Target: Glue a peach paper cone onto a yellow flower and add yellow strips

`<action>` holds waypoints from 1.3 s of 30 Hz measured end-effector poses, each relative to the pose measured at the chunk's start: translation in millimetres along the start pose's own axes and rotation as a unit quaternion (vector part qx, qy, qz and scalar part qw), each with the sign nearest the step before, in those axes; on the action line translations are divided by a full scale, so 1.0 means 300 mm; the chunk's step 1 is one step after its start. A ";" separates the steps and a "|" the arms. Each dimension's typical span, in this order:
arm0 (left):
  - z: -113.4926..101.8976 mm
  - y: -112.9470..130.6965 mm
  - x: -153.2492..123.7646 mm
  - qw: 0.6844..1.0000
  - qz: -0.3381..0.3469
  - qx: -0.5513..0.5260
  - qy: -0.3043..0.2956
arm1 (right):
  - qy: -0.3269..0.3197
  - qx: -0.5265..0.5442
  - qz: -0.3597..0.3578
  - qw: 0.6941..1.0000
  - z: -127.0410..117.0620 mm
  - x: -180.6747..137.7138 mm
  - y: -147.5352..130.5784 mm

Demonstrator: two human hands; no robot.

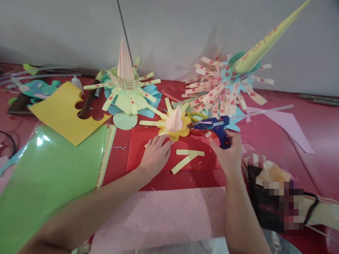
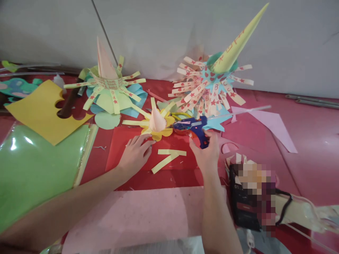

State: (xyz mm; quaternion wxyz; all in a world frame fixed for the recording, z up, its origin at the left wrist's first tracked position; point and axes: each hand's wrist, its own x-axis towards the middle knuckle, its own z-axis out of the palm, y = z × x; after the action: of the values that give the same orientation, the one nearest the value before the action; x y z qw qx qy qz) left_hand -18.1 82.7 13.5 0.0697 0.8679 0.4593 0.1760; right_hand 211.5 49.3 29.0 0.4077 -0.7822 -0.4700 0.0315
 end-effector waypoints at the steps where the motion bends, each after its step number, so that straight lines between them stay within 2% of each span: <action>1: 0.001 0.000 -0.001 1.000 0.000 0.000 0.001 | 0.028 0.011 0.038 0.999 -0.004 0.006 0.001; 3: 0.004 -0.002 -0.003 1.000 0.002 -0.001 0.003 | 0.097 0.030 0.093 0.991 -0.014 0.023 0.012; 6: 0.006 -0.003 -0.002 1.000 0.003 -0.004 0.008 | 0.171 0.045 0.127 0.976 -0.038 0.055 0.046; 12: -0.001 -0.002 0.002 1.000 0.001 -0.006 -0.002 | 0.144 -0.015 0.167 0.975 -0.081 0.103 0.128; 18: 0.001 -0.003 0.000 1.000 0.002 -0.017 -0.005 | 0.107 -0.096 0.219 0.965 -0.069 0.119 0.204; 21: -0.001 -0.002 0.002 1.000 -0.004 -0.019 -0.005 | 0.105 -0.100 0.193 0.970 -0.059 0.122 0.234; 24: -0.008 0.005 0.000 0.999 0.010 -0.016 0.029 | 0.154 -0.103 0.129 0.974 -0.053 0.115 0.237; 26: -0.013 0.013 -0.007 0.996 0.066 -0.018 0.057 | 0.169 -0.100 0.093 0.976 -0.050 0.105 0.222; 28: -0.016 0.025 -0.018 0.987 0.148 -0.025 0.060 | 0.160 -0.087 0.065 0.981 -0.044 0.094 0.199; 30: -0.015 0.038 -0.029 0.976 0.215 -0.032 0.023 | 0.146 -0.073 0.041 0.986 -0.035 0.085 0.175; 32: -0.015 0.051 -0.037 0.969 0.243 -0.033 -0.041 | 0.138 -0.068 0.020 0.988 -0.030 0.079 0.156; 35: -0.021 0.070 -0.041 0.966 0.226 -0.012 -0.124 | 0.151 -0.078 0.010 0.985 -0.035 0.077 0.138; 39: -0.057 0.098 -0.045 0.967 0.184 0.027 -0.174 | 0.177 -0.082 0.017 0.981 -0.055 0.079 0.121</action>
State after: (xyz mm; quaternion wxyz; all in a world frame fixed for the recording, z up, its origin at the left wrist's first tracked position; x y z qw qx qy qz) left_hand -8.6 54.0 34.3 0.0916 0.9563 0.2771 0.0201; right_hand 257.5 49.1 23.6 0.4185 -0.8142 -0.3776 -0.1394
